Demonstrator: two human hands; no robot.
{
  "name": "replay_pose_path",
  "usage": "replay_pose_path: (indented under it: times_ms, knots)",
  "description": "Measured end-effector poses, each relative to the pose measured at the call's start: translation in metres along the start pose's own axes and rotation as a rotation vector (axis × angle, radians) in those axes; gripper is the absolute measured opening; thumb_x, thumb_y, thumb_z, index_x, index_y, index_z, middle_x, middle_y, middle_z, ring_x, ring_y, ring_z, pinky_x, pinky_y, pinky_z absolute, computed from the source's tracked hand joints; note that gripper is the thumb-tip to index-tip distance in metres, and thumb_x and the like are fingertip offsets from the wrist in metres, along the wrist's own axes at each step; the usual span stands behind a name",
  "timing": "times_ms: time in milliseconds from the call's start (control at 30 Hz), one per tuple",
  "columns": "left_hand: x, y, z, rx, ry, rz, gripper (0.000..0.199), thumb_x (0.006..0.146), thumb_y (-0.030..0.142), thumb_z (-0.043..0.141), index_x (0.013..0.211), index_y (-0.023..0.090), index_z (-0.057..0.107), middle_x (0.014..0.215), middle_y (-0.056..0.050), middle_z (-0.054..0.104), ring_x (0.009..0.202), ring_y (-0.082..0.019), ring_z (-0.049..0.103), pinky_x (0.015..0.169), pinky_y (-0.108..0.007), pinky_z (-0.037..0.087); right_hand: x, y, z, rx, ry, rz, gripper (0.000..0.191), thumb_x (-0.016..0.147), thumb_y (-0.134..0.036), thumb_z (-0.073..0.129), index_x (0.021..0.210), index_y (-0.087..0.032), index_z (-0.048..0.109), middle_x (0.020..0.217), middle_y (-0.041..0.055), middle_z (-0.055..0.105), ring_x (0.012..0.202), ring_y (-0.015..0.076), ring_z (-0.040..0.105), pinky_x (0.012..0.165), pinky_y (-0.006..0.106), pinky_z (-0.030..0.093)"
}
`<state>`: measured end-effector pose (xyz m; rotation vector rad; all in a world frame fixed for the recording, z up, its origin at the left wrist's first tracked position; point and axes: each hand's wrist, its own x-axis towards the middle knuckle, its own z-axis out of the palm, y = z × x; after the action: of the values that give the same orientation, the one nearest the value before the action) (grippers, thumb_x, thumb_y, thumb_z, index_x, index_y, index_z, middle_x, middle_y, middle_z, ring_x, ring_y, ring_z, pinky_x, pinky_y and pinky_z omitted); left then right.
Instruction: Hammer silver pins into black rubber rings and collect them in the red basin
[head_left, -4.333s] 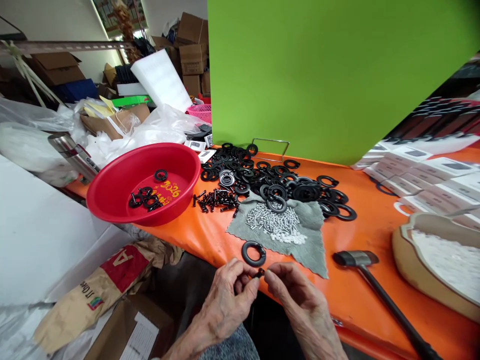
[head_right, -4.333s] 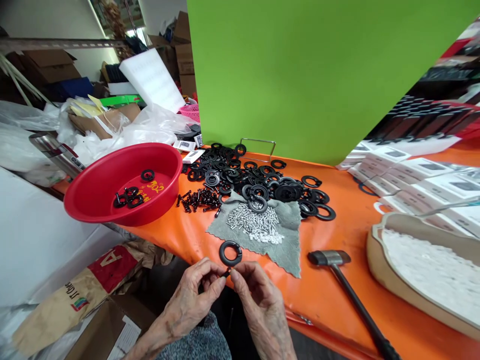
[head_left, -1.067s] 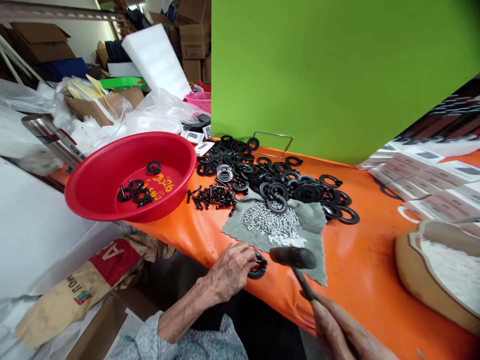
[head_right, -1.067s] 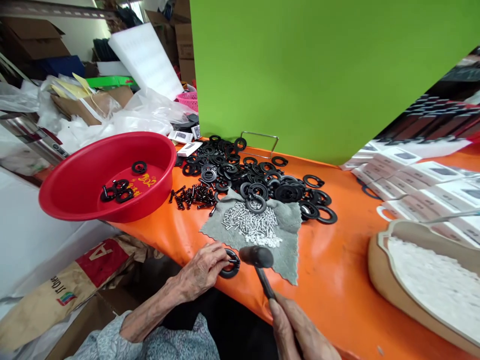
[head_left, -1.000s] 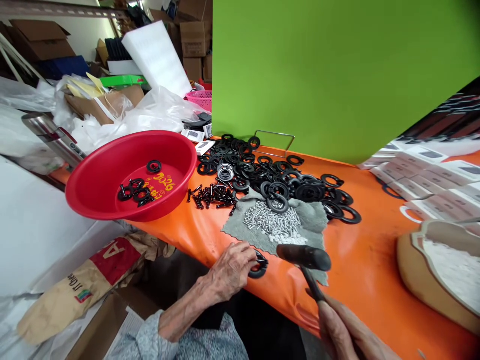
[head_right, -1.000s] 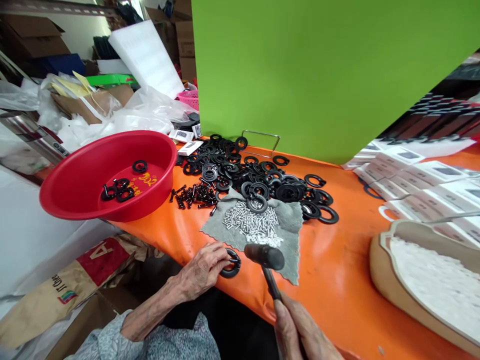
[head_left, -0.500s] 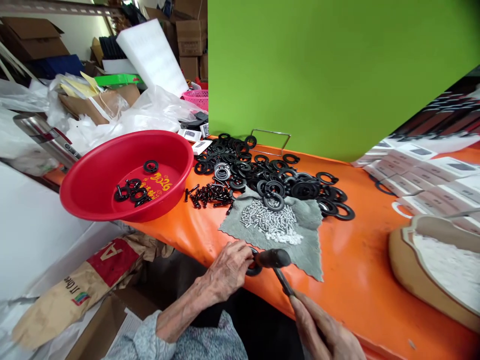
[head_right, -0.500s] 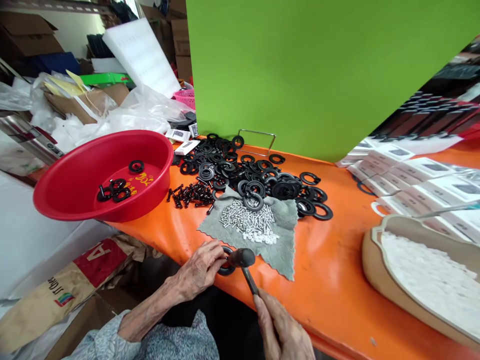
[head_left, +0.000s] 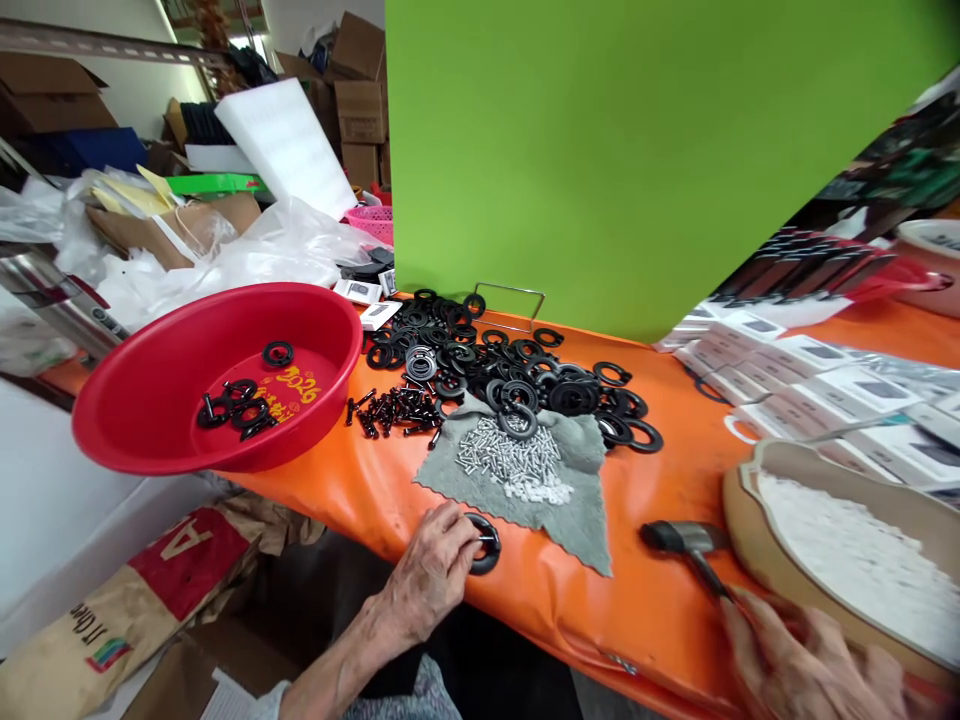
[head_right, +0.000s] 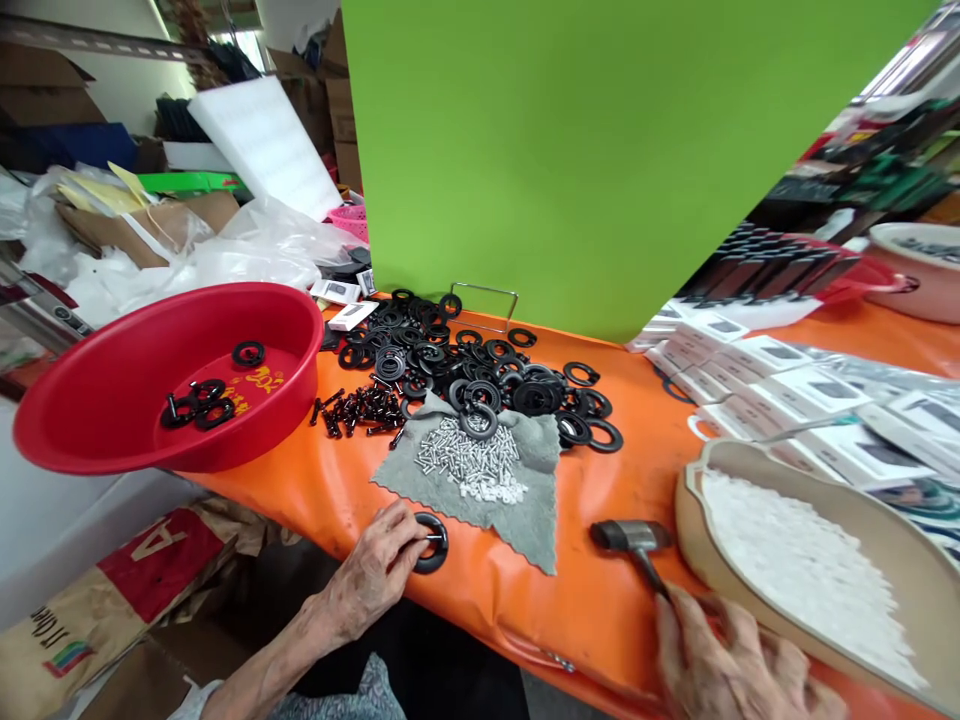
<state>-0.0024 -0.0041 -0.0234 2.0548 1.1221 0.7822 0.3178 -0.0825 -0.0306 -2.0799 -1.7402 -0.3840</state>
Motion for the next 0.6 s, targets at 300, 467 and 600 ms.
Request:
replay_pose_path:
  times_ms: [300,467,600]
  knots:
    - [-0.002,-0.002,0.004,0.015,0.043,0.032,0.016,0.091,0.007,0.046,0.087,0.017,0.057,0.085,-0.005,0.054,0.084,-0.02,0.054,0.079,-0.032,0.047,0.07,-0.097,0.044,0.385,-0.109,-0.202,0.023,0.092,-0.029,0.036,0.094,-0.02,0.057,0.083,0.0062,0.063,0.079,0.0198,0.062,0.07,0.032,0.051]
    - [-0.002,-0.003,0.006,0.035,0.061,0.045,0.016,0.09,0.005,0.046,0.088,0.017,0.057,0.085,-0.005,0.054,0.083,-0.02,0.054,0.076,-0.032,0.048,0.088,-0.106,0.067,0.299,-0.167,-0.187,0.019,0.086,-0.032,0.041,0.078,-0.021,0.054,0.077,0.0072,0.056,0.076,0.0249,0.055,0.068,0.039,0.047]
    - [-0.002,-0.004,0.008,0.056,0.073,0.054,0.015,0.09,0.005,0.047,0.089,0.016,0.057,0.086,-0.005,0.054,0.082,-0.02,0.054,0.076,-0.034,0.048,0.091,-0.11,0.069,0.24,-0.2,-0.168,0.011,0.082,-0.029,0.046,0.075,-0.022,0.049,0.074,0.0054,0.055,0.07,0.0225,0.054,0.064,0.035,0.044]
